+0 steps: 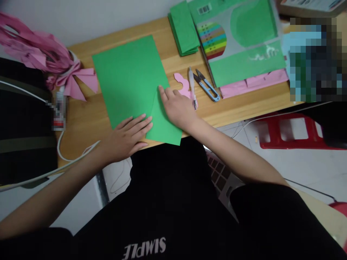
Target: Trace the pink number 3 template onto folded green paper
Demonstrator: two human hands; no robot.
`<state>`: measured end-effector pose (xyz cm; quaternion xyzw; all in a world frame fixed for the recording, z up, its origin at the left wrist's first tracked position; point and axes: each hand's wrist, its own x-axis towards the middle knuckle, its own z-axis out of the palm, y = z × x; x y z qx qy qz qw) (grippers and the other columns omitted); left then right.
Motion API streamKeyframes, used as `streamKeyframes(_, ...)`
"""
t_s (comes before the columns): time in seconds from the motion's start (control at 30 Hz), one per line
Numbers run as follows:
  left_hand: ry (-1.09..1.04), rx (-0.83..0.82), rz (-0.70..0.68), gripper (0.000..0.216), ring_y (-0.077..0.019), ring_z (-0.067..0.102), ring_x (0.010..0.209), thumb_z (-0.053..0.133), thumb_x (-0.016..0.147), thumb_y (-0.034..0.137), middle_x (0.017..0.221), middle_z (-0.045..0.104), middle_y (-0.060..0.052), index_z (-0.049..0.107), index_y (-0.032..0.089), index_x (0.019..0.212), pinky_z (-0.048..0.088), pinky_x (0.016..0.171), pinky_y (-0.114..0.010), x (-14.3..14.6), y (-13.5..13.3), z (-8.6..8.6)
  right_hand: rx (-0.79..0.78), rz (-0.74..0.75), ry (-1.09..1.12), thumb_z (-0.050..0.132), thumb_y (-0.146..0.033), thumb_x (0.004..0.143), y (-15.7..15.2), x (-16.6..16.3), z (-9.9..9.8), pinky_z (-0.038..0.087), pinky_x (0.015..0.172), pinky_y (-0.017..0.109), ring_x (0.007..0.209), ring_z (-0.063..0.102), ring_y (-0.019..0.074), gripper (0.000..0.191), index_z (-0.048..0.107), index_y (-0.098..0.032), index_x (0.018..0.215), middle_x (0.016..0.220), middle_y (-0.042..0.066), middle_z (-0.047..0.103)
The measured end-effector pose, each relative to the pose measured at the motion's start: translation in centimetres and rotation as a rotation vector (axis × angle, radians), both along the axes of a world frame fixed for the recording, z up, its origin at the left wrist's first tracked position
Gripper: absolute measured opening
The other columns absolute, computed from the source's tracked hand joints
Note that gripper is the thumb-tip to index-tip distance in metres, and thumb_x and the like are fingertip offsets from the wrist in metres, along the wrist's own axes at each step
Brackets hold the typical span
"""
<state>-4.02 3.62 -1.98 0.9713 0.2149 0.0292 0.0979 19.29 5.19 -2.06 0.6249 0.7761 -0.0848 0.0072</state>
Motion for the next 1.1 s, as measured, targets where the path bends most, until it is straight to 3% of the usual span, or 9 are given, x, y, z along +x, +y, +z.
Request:
streamKeyframes(0.2,-0.070,0.199,0.117,0.048,-0.0360,0.053,0.130,0.050,0.097,0.039,0.132,0.060,-0.025,0.061,0.000,0.123,0.043,0.106,-0.052,2.4,-4.2,0.7,0.037,0.013,0.275,0.037,-0.012,0.092,-0.4,1.9,0.1,0.049,0.088,0.043,0.106,0.060,0.0261,0.050,0.040,-0.008,0.142,0.120,0.015,0.062)
streamKeyframes(0.47,-0.458,0.287,0.164,0.016,-0.0283,0.070,0.106,0.057,0.092,0.011,0.109,0.074,-0.015,0.067,0.011,0.105,0.059,0.082,-0.042,7.5,-6.9,-2.3,0.254,-0.266,1.031,0.049,-0.022,0.090,-5.8,5.8,1.6,0.051,0.066,0.030,0.068,0.062,0.0132,0.022,0.063,-0.018,0.107,0.074,0.000,0.064)
streamKeyframes(0.57,-0.531,0.300,0.110,0.015,-0.0240,0.072,0.100,0.055,0.092,0.007,0.101,0.076,-0.012,0.066,0.011,0.101,0.060,0.080,-0.038,6.9,-6.4,-1.6,0.273,-0.235,0.972,0.057,-0.023,0.090,-7.7,7.1,3.3,0.052,0.066,0.029,0.070,0.065,0.0140,0.013,0.067,-0.019,0.097,0.079,0.001,0.069)
streamKeyframes(0.63,-0.576,0.315,0.018,0.013,-0.0183,0.072,0.099,0.053,0.094,0.010,0.100,0.077,-0.008,0.065,0.013,0.098,0.060,0.083,-0.031,5.9,-5.5,-0.7,0.310,-0.050,0.835,0.057,-0.026,0.092,-8.3,7.6,4.2,0.054,0.078,0.035,0.086,0.068,0.0183,0.016,0.067,-0.021,0.103,0.092,0.005,0.072)
streamKeyframes(0.73,-0.607,0.288,-0.045,0.010,-0.0206,0.067,0.112,0.053,0.095,0.011,0.110,0.074,-0.011,0.063,0.014,0.093,0.058,0.092,-0.035,3.5,-3.7,0.1,0.303,0.281,0.563,0.066,-0.052,0.084,-8.0,6.9,4.6,0.050,0.095,0.049,0.115,0.061,0.0301,0.048,0.062,-0.019,0.120,0.120,0.014,0.067)
streamKeyframes(0.8,-0.582,0.174,0.014,0.013,-0.0214,0.061,0.122,0.049,0.096,0.010,0.118,0.071,-0.011,0.061,0.015,0.096,0.054,0.100,-0.042,1.9,-2.1,0.1,0.262,0.387,0.427,0.065,-0.056,0.083,-7.2,5.5,3.9,0.048,0.099,0.053,0.123,0.055,0.0333,0.059,0.059,-0.017,0.127,0.129,0.017,0.062)
streamKeyframes(0.9,-0.564,0.004,0.107,0.011,-0.0225,0.056,0.128,0.051,0.094,0.008,0.124,0.066,-0.015,0.060,0.015,0.094,0.054,0.100,-0.043,-0.3,0.1,-0.3,0.205,0.441,0.331,0.058,-0.044,0.092,-5.6,2.5,1.8,0.048,0.099,0.051,0.126,0.053,0.0320,0.048,0.058,-0.015,0.130,0.136,0.017,0.059)
streamKeyframes(1.0,-0.491,-0.111,0.184,0.015,-0.0231,0.055,0.128,0.048,0.093,0.006,0.125,0.064,-0.015,0.061,0.015,0.091,0.053,0.100,-0.044,-1.9,1.7,-0.5,0.241,0.429,0.322,0.053,-0.038,0.095,-4.1,0.3,-0.1,0.050,0.094,0.046,0.117,0.059,0.0296,0.037,0.064,-0.015,0.122,0.126,0.016,0.065)
streamKeyframes(1.1,-0.402,-0.173,0.189,0.014,-0.0298,0.051,0.130,0.062,0.090,0.023,0.131,0.059,-0.019,0.062,0.014,0.101,0.049,0.103,-0.051,-2.9,2.4,-0.7,0.290,0.430,0.346,0.054,-0.039,0.094,-3.1,-0.5,-0.8,0.052,0.085,0.044,0.104,0.062,0.0288,0.034,0.068,-0.014,0.113,0.114,0.015,0.069)
